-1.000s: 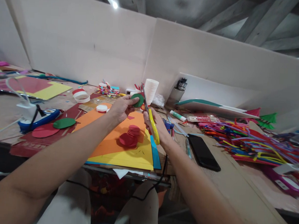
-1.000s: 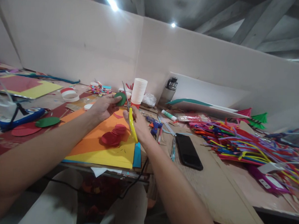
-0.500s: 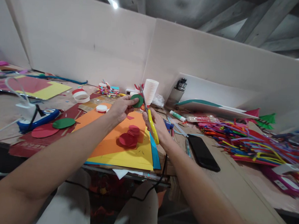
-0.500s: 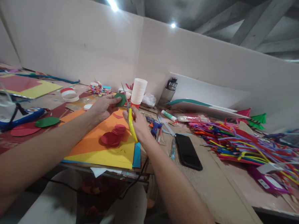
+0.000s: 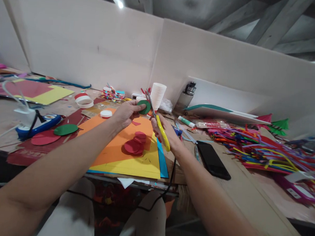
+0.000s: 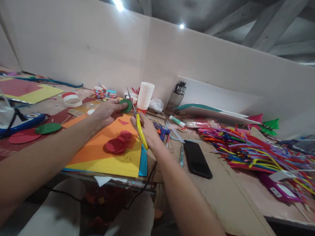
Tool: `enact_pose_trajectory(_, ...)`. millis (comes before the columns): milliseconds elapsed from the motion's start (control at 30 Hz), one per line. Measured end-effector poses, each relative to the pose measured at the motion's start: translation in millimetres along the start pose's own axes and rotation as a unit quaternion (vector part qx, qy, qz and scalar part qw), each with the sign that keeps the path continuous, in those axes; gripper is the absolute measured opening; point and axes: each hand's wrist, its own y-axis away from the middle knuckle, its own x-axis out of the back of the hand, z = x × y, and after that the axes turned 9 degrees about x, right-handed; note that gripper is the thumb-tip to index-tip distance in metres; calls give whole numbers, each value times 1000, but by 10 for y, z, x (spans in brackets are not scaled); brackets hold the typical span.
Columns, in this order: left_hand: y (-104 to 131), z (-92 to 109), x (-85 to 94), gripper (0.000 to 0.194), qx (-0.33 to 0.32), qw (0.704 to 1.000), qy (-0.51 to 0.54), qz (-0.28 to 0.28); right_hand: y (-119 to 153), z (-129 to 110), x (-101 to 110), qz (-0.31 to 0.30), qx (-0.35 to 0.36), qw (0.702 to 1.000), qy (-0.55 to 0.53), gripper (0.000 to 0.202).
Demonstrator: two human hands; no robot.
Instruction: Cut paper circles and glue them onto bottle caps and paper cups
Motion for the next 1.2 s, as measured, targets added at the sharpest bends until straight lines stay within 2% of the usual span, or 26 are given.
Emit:
enact_pose_trajectory(433,63,87,-9,21,3,999,-40,-22,-27,17,55,-13,1,1000,-14,41)
enact_pose_trajectory(900,26,184,121,24,2,992,-115,-58,9,-58,119,-45,-12,999,9,38)
enact_pose_trajectory(1200,25,273,178,18,8,983,-170,-65,18,-26,158,-52,47,995,69,39)
